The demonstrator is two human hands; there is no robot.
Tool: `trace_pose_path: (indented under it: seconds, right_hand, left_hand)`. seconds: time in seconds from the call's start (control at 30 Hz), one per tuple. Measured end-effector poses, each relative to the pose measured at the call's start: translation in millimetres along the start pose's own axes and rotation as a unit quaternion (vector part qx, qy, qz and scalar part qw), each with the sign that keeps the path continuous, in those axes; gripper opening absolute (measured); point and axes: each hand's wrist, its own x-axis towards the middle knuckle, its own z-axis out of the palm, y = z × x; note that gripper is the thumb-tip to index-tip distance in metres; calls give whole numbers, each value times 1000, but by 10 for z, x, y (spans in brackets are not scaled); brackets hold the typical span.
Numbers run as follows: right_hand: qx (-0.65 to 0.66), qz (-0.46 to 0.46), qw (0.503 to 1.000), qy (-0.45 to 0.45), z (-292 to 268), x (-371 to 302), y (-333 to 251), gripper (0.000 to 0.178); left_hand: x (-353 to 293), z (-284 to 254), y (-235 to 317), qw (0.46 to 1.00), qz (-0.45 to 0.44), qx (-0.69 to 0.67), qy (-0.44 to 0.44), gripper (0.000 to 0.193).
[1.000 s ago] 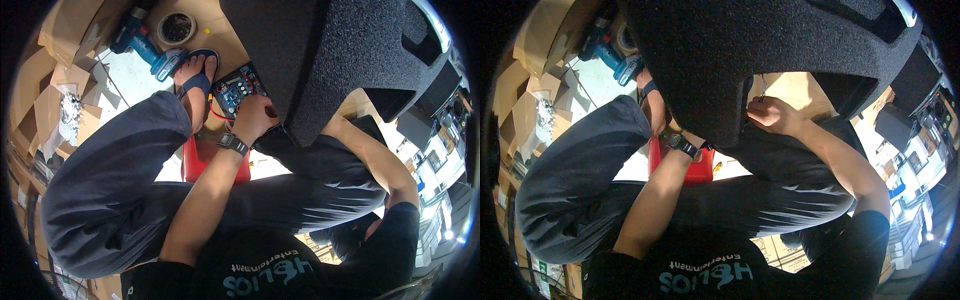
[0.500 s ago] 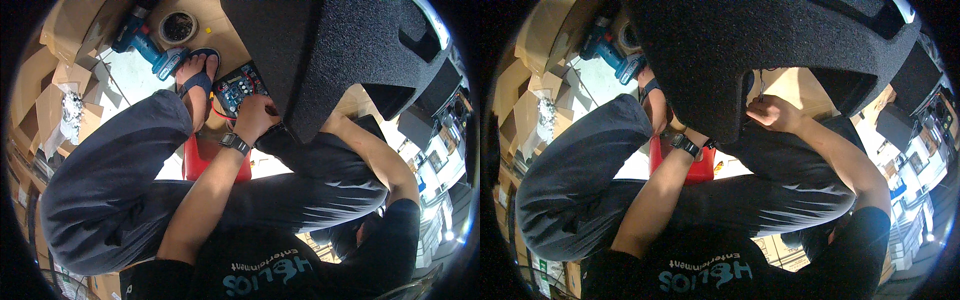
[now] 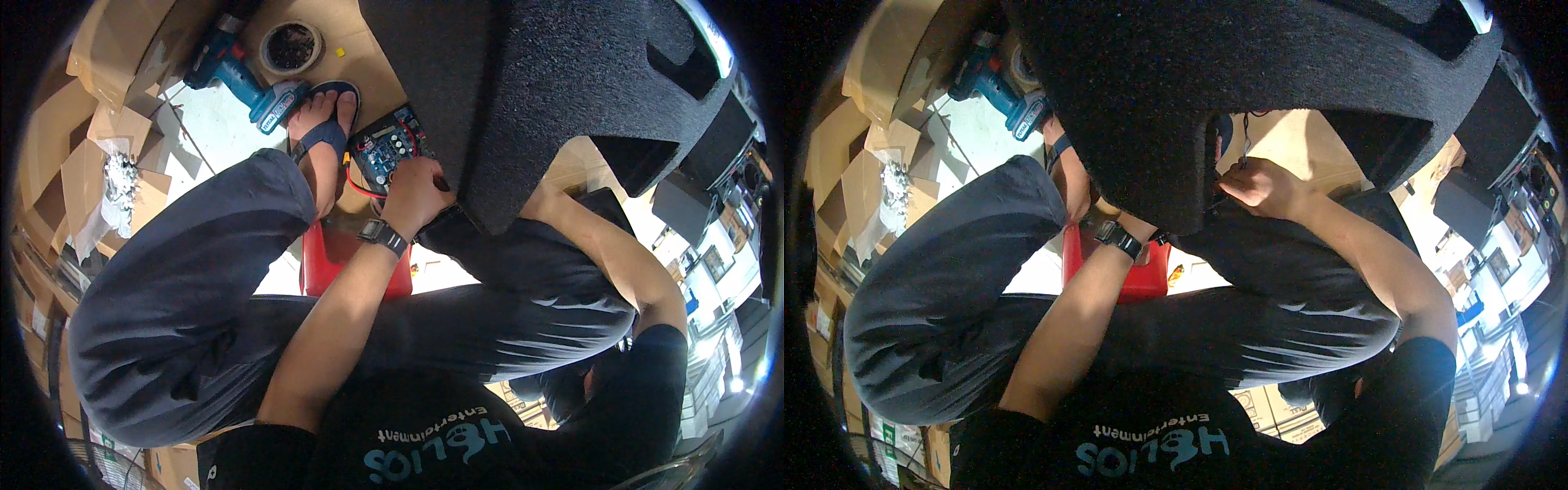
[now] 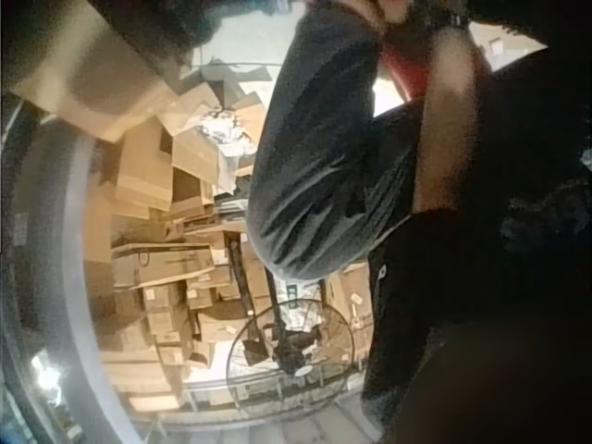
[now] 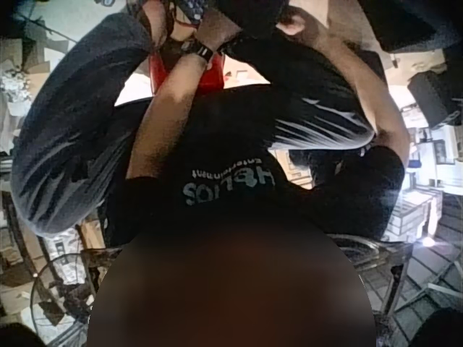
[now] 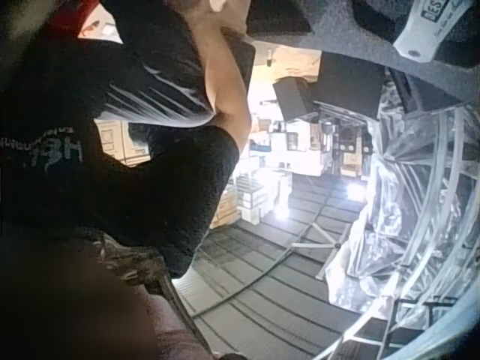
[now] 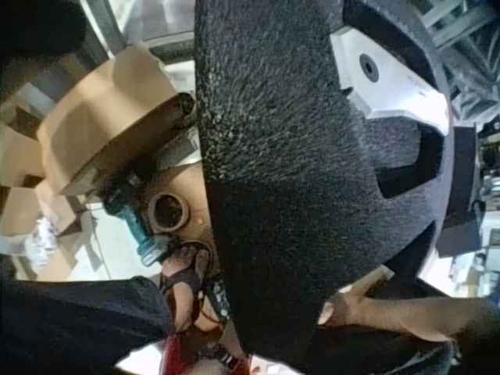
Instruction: The person sits on the floor and assembles an electronic device by connecting wires and components to a circuit board. They use their hands to plug in connectors and adjust parts within a foam-lined case.
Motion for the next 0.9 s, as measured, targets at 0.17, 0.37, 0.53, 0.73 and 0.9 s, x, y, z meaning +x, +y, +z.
trace_pose_path:
  seconds: [0.17, 0.37, 0.53, 0.73, 0.9]
  right_hand:
    - [-7, 10, 1000, 22, 28, -23, -30, 18]
    - [6, 12, 1000, 28, 76, -56, -11, 19]
    - [9, 16, 999, 29, 75, -45, -6, 16]
    - [33, 27, 998, 46, 0, 2, -42, 15]
    - [29, 26, 999, 36, -12, -6, -41, 17]
  left_hand:
    - [24, 6, 2, 998, -11, 52, -31, 29]
    - [32, 64, -51, 1000, -15, 11, -15, 33]
    - [22, 25, -51, 999, 3, -14, -33, 25]
    - [53, 11, -36, 997, 17, -66, -48, 18]
    - [35, -4, 5, 996, -4, -74, -43, 18]
